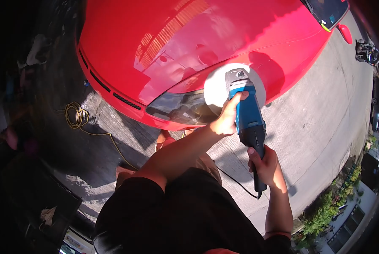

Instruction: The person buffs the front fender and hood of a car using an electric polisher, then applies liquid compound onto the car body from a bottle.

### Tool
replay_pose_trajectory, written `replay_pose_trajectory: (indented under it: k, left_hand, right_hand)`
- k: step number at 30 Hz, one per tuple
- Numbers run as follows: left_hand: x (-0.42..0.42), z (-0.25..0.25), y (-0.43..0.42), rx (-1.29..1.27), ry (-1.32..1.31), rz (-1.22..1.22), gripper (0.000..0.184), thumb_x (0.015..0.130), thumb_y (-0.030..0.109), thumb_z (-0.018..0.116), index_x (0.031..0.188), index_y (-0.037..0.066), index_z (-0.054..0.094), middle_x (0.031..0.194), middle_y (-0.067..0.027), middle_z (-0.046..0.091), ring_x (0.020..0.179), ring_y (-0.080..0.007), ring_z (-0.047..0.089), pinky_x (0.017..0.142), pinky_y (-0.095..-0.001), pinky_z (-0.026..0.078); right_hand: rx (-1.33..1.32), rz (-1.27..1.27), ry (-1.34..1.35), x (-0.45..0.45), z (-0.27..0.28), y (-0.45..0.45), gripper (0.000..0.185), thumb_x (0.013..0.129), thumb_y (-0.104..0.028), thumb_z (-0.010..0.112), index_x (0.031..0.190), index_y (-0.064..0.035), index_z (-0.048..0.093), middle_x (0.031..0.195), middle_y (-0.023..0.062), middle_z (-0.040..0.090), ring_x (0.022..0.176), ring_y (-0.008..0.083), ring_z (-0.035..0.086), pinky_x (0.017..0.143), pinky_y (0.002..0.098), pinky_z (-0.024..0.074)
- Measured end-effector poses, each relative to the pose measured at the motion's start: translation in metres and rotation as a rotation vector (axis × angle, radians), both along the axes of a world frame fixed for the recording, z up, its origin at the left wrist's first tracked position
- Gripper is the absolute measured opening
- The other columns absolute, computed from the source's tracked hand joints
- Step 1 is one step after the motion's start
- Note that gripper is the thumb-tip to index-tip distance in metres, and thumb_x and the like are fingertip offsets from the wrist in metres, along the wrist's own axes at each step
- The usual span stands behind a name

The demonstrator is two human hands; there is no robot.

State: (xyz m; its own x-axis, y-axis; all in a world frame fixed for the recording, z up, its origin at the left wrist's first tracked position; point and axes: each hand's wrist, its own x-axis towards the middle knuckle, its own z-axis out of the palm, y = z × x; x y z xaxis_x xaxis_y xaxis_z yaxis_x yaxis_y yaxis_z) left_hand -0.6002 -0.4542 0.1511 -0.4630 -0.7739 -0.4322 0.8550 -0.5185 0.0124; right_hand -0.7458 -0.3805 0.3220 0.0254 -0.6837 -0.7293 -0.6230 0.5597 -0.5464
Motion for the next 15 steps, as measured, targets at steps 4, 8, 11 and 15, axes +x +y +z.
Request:
replay_pose_trajectory:
  k: [4,8,11,15]
  left_hand:
    - [-0.011,0.014,-0.039,0.016,-0.046,0.055,0.049,0.098,0.048,0.072,0.124,0.007,0.065,0.104,-0.0096,0.070,0.093,-0.0265,0.073,0.086,-0.0467,0.063]
    - [0.001,-0.003,-0.025,0.006,0.074,0.068,0.051,0.097,0.052,0.072,0.123,0.008,0.066,0.103,-0.0105,0.071,0.093,-0.0266,0.073,0.086,-0.0461,0.062]
    - [0.025,-0.005,0.011,0.003,0.025,0.149,0.059,0.094,0.055,0.074,0.127,0.006,0.064,0.106,-0.0127,0.072,0.095,-0.0286,0.074,0.088,-0.0482,0.062]
    - [0.057,-0.023,0.051,0.166,-0.087,0.173,0.074,0.087,0.058,0.077,0.135,0.004,0.060,0.113,-0.0168,0.073,0.100,-0.0342,0.075,0.092,-0.0519,0.063]
  right_hand:
    - [-0.007,0.046,0.073,0.002,0.016,-0.038,0.054,0.105,-0.049,0.071,0.094,0.0030,0.068,0.066,0.0067,0.066,0.058,0.0161,0.067,0.057,0.0327,0.0534]
    - [0.021,0.095,0.106,0.008,0.009,-0.036,0.054,0.103,-0.050,0.073,0.097,0.0035,0.069,0.066,0.0082,0.067,0.060,0.0169,0.070,0.058,0.0332,0.0543]
    - [0.052,0.194,0.091,0.015,-0.008,-0.014,0.057,0.100,-0.053,0.076,0.098,0.0037,0.068,0.066,0.0092,0.068,0.061,0.0175,0.072,0.058,0.0349,0.0549]
    - [0.083,0.388,0.140,0.033,-0.034,0.004,0.054,0.101,-0.050,0.078,0.104,0.0028,0.066,0.074,0.0081,0.070,0.063,0.0153,0.070,0.060,0.0315,0.0562]
